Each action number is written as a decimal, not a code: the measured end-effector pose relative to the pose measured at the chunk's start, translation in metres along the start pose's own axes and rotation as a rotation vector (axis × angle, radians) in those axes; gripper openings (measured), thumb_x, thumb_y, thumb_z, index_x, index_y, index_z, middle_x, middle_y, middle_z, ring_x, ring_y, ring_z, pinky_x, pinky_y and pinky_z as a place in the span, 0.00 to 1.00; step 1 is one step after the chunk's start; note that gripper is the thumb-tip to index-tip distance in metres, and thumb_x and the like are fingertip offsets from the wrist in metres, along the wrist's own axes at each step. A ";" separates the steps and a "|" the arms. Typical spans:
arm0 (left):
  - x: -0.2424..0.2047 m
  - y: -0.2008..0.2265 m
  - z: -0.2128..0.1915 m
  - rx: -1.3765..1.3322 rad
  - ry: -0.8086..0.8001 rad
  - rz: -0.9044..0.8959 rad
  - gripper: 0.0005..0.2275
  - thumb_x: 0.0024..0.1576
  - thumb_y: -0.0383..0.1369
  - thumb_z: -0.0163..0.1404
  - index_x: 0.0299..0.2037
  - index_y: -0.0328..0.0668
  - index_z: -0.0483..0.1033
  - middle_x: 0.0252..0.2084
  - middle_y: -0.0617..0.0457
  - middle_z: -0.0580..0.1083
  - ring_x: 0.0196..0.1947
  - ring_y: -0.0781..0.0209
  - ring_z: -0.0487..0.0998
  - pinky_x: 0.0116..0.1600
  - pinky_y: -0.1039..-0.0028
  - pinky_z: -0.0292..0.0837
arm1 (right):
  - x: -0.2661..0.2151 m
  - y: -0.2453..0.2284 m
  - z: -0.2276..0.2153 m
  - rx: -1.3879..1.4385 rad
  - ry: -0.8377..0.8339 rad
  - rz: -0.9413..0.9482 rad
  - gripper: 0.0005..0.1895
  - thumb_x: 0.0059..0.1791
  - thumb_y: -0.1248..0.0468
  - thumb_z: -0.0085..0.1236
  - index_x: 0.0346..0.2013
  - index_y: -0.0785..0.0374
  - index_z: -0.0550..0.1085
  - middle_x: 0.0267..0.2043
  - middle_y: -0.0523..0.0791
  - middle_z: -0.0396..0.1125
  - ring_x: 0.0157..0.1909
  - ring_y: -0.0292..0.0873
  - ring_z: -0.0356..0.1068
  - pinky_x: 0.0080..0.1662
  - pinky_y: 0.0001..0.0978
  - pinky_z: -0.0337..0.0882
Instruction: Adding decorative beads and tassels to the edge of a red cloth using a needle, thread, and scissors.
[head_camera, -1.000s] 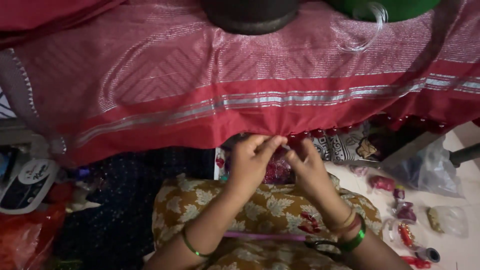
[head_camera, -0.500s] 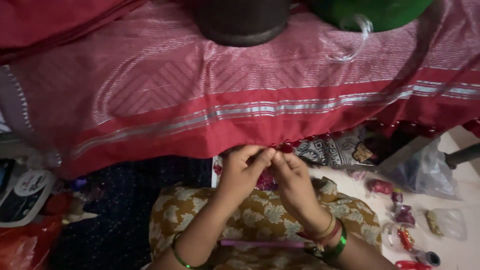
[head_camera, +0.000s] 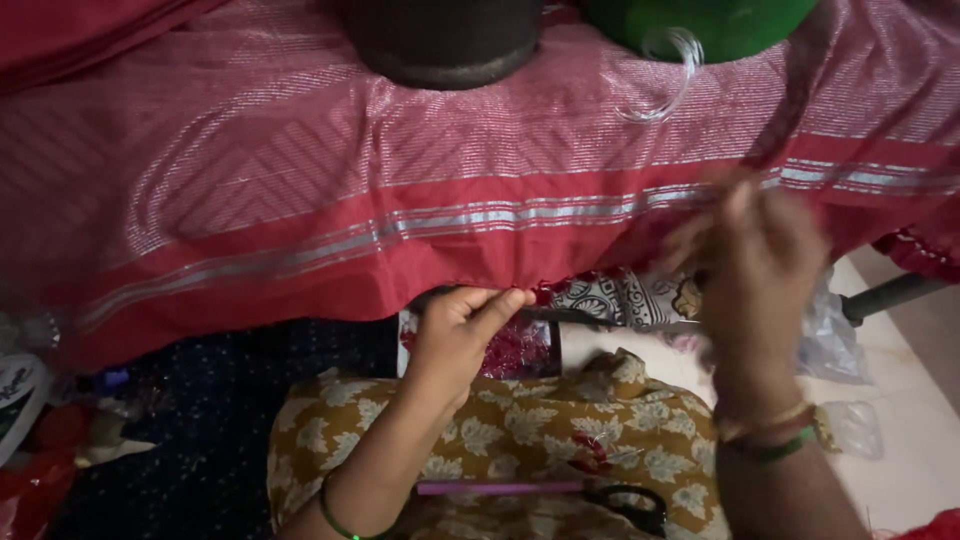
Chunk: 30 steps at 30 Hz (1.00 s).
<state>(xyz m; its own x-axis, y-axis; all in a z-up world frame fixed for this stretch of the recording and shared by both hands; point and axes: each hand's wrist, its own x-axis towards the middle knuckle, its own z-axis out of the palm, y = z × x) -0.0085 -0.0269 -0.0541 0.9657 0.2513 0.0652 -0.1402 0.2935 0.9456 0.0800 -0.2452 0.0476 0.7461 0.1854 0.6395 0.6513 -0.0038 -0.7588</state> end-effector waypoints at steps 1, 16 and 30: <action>0.000 -0.003 0.000 0.007 0.003 0.005 0.10 0.60 0.31 0.56 0.43 0.29 0.83 0.41 0.49 0.83 0.43 0.66 0.81 0.54 0.75 0.74 | 0.018 -0.013 -0.005 0.103 0.042 0.075 0.15 0.63 0.57 0.50 0.51 0.68 0.75 0.31 0.49 0.72 0.29 0.40 0.74 0.32 0.31 0.75; -0.001 0.000 0.001 0.061 0.030 0.054 0.10 0.59 0.31 0.57 0.43 0.29 0.84 0.40 0.50 0.83 0.41 0.68 0.81 0.52 0.77 0.75 | 0.084 -0.027 -0.005 0.290 -0.093 0.385 0.04 0.57 0.70 0.55 0.42 0.70 0.75 0.27 0.48 0.70 0.20 0.37 0.67 0.24 0.26 0.67; -0.005 0.006 -0.003 -0.218 -0.079 -0.287 0.10 0.61 0.33 0.55 0.43 0.32 0.82 0.28 0.52 0.77 0.25 0.71 0.74 0.28 0.83 0.66 | -0.095 -0.025 0.043 -0.432 -0.525 0.113 0.04 0.44 0.70 0.63 0.33 0.64 0.78 0.22 0.47 0.70 0.24 0.39 0.72 0.29 0.34 0.72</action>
<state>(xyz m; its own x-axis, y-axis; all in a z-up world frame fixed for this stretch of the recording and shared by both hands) -0.0152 -0.0239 -0.0497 0.9852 0.0606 -0.1603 0.1038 0.5332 0.8396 -0.0130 -0.2204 0.0011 0.7178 0.6116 0.3327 0.6517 -0.4220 -0.6302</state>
